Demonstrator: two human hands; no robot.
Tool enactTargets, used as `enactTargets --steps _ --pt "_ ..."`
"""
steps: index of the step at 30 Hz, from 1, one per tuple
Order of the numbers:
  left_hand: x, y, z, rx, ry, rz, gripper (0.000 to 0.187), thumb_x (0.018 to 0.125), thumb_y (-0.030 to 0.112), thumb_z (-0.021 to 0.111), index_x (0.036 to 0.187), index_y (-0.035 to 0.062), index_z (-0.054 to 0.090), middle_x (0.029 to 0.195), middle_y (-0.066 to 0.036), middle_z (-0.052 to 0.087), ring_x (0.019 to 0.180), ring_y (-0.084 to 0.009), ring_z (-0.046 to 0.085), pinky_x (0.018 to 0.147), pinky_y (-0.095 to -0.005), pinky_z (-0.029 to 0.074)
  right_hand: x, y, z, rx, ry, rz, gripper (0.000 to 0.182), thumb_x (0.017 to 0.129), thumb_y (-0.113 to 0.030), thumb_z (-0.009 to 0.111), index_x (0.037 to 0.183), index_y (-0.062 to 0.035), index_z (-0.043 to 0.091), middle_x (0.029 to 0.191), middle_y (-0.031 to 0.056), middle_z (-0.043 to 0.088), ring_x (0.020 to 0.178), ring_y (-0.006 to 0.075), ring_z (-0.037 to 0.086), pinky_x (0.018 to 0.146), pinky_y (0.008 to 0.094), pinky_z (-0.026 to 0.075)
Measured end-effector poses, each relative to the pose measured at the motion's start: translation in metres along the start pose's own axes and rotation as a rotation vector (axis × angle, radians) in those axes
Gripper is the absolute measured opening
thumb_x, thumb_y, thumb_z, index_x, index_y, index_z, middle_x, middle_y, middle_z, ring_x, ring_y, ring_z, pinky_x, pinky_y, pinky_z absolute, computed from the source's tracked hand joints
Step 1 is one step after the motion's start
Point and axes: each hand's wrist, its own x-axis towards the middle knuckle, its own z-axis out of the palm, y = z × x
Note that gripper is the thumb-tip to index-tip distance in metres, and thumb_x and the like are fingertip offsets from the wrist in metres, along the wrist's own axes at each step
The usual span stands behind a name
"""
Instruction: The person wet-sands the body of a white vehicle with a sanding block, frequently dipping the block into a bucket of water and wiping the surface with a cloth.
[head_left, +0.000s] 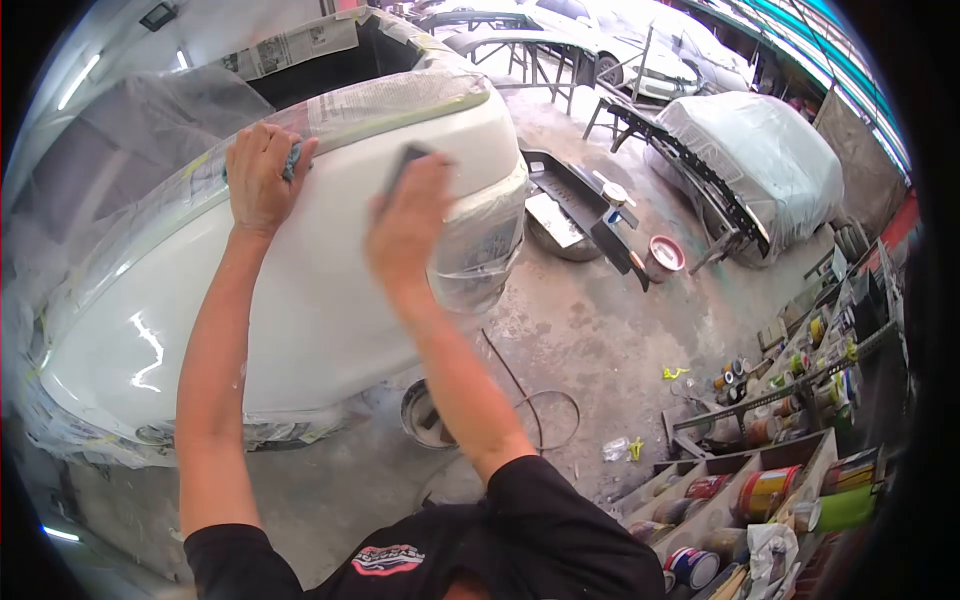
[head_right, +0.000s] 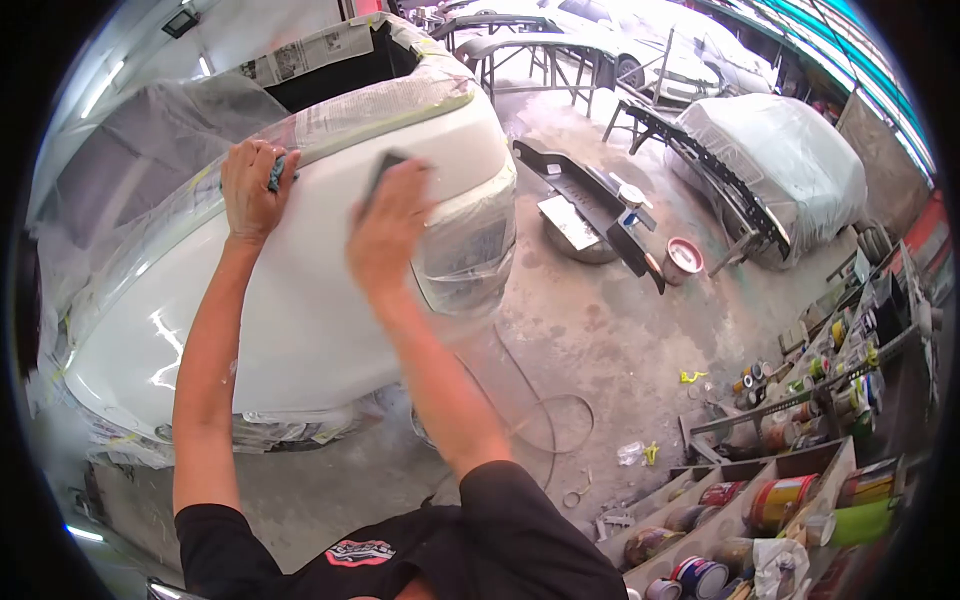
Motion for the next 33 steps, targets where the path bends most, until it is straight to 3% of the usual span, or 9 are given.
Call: enactTargets --steps 4,8,12,15,18,21,27,30,33 --pt "-0.004 -0.001 -0.001 -0.007 0.012 0.046 0.021 0.089 0.025 0.077 0.090 0.0079 0.065 0.092 -0.007 0.061 0.088 -0.0285 0.058 0.076 -0.0412 0.042 0.000 0.003 -0.016 -0.088 -0.158 -0.079 0.084 0.097 -0.036 0.059 0.157 0.0071 0.020 0.165 0.0291 0.018 0.154 0.0417 0.019 0.119 0.0660 0.018" --pt "-0.004 0.000 -0.002 0.011 -0.033 0.017 0.021 0.089 0.026 0.076 0.091 0.0083 0.065 0.092 -0.007 0.061 0.088 -0.0288 0.058 0.076 -0.0415 0.042 0.077 0.058 -0.015 -0.040 -0.039 0.374 0.085 0.097 -0.039 0.059 0.155 0.0101 0.021 0.164 0.0306 0.019 0.154 0.0421 0.020 0.119 0.0660 0.017" --pt "0.000 0.002 -0.002 0.028 -0.025 0.033 0.021 0.089 0.026 0.076 0.090 0.0086 0.065 0.092 -0.007 0.061 0.087 -0.0289 0.058 0.075 -0.0414 0.042 0.006 -0.016 -0.002 0.041 -0.003 -0.040 0.073 0.103 -0.037 0.050 0.153 0.0104 0.027 0.162 0.0316 0.022 0.152 0.0423 0.023 0.116 0.0681 0.021" --pt "-0.004 -0.002 0.001 0.031 0.007 0.069 0.021 0.089 0.026 0.076 0.089 0.0085 0.065 0.092 -0.007 0.061 0.087 -0.0290 0.058 0.075 -0.0416 0.042 0.012 0.009 -0.024 -0.027 -0.175 -0.237 0.076 0.099 -0.038 0.054 0.152 0.0104 0.028 0.162 0.0317 0.024 0.152 0.0433 0.024 0.114 0.0697 0.023" --pt "-0.001 -0.001 0.003 0.024 0.001 0.057 0.021 0.090 0.027 0.076 0.090 0.0084 0.065 0.092 -0.008 0.061 0.087 -0.0297 0.058 0.075 -0.0420 0.042 0.066 0.059 -0.019 -0.129 0.000 0.098 0.082 0.095 -0.041 0.058 0.152 0.0101 0.029 0.163 0.0307 0.022 0.152 0.0434 0.024 0.114 0.0708 0.023" --pt "-0.003 0.000 -0.002 0.038 -0.033 0.031 0.021 0.090 0.026 0.075 0.090 0.0082 0.065 0.091 -0.010 0.061 0.087 -0.0307 0.059 0.075 -0.0426 0.043 0.064 0.032 0.001 -0.165 0.107 0.179 0.085 0.091 -0.042 0.061 0.152 0.0097 0.031 0.162 0.0301 0.024 0.152 0.0407 0.026 0.114 0.0706 0.024" --pt "0.000 -0.001 -0.001 0.009 0.021 0.101 0.021 0.091 0.025 0.075 0.090 0.0071 0.064 0.091 -0.010 0.061 0.086 -0.0313 0.059 0.075 -0.0439 0.043 0.001 -0.004 -0.010 0.026 -0.103 -0.237 0.082 0.092 -0.037 0.064 0.154 0.0050 0.033 0.164 0.0261 0.025 0.152 0.0373 0.028 0.113 0.0732 0.021" --pt "0.001 0.000 0.001 0.029 -0.010 0.063 0.022 0.090 0.025 0.075 0.090 0.0062 0.064 0.091 -0.011 0.061 0.087 -0.0321 0.059 0.076 -0.0439 0.044 0.067 0.043 -0.009 -0.110 0.044 0.154 0.085 0.092 -0.040 0.063 0.154 0.0079 0.030 0.165 0.0284 0.020 0.154 0.0386 0.023 0.113 0.0739 0.019" --pt "-0.004 0.001 -0.003 0.044 -0.035 0.045 0.023 0.090 0.025 0.075 0.090 0.0055 0.064 0.090 -0.012 0.061 0.087 -0.0328 0.059 0.075 -0.0438 0.044 0.056 0.007 0.000 0.001 0.133 0.288 0.080 0.097 -0.038 0.059 0.153 0.0101 0.029 0.165 0.0293 0.018 0.154 0.0407 0.021 0.113 0.0742 0.016"
